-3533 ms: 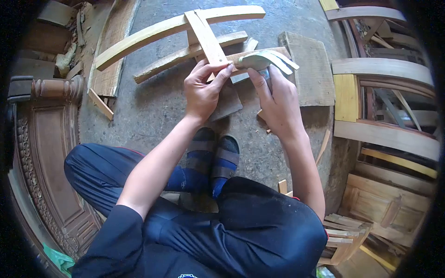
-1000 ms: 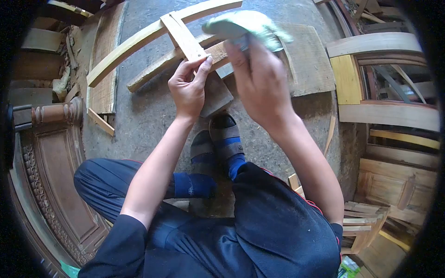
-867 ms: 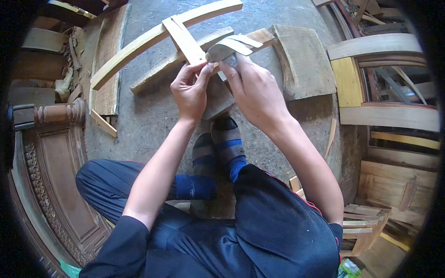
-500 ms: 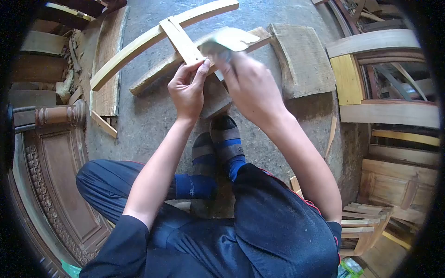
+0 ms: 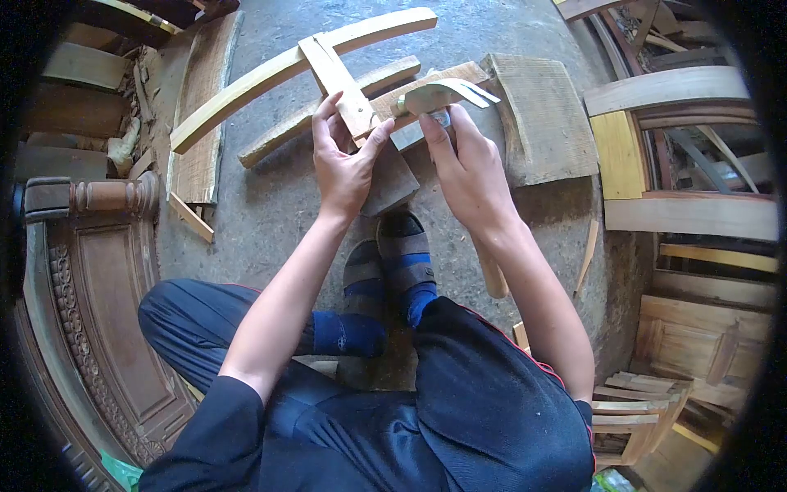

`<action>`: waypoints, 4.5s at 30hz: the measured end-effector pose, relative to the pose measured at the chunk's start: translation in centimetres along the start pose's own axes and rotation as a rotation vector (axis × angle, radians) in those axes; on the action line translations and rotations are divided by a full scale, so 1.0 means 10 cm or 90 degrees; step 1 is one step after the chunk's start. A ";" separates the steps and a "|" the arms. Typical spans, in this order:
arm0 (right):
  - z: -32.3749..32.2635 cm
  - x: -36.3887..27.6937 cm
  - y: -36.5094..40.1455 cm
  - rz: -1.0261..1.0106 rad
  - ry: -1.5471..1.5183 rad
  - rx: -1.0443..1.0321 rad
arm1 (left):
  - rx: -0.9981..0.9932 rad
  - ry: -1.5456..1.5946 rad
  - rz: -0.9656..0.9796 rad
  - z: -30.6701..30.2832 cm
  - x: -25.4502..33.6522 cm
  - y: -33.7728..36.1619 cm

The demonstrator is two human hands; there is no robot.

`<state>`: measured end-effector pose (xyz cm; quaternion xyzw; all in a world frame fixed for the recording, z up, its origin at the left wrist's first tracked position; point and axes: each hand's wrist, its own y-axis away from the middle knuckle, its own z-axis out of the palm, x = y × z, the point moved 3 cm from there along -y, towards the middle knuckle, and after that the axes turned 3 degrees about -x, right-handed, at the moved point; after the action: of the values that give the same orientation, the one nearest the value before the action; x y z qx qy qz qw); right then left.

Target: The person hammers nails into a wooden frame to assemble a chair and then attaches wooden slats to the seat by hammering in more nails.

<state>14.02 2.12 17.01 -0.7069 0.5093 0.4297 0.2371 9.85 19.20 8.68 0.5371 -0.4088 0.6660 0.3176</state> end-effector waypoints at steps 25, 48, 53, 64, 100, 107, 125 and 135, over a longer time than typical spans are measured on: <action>-0.37 0.92 -0.87 0.163 -0.275 0.145 | -0.018 0.307 -0.261 -0.09 -0.12 -0.35; -0.37 0.87 -0.66 0.095 -0.342 0.092 | -0.023 0.221 -0.236 -0.15 -0.20 -0.60; -0.36 0.84 -0.62 0.077 -0.359 0.084 | -0.041 0.242 -0.221 -0.16 -0.17 -0.68; -0.39 0.58 -0.70 -0.015 -0.422 0.091 | -0.031 0.203 -0.096 -0.15 0.23 -0.72; 0.13 1.18 0.22 0.215 -0.612 0.185 | -0.105 0.237 -0.243 0.31 -0.03 -0.04; -0.12 1.24 0.12 0.171 -0.559 0.288 | -0.177 0.141 -0.258 0.20 -0.01 -0.05; -0.19 1.40 -0.25 0.233 -0.675 0.267 | -0.312 -0.507 0.128 -0.60 0.09 0.38; -0.09 1.31 -0.16 0.270 -0.713 0.273 | -0.224 -0.561 0.068 -0.36 0.03 0.47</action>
<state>17.25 -4.75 6.20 -0.1956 0.5122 0.6600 0.5136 4.11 20.16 7.73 0.6847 -0.6382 0.3106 0.1658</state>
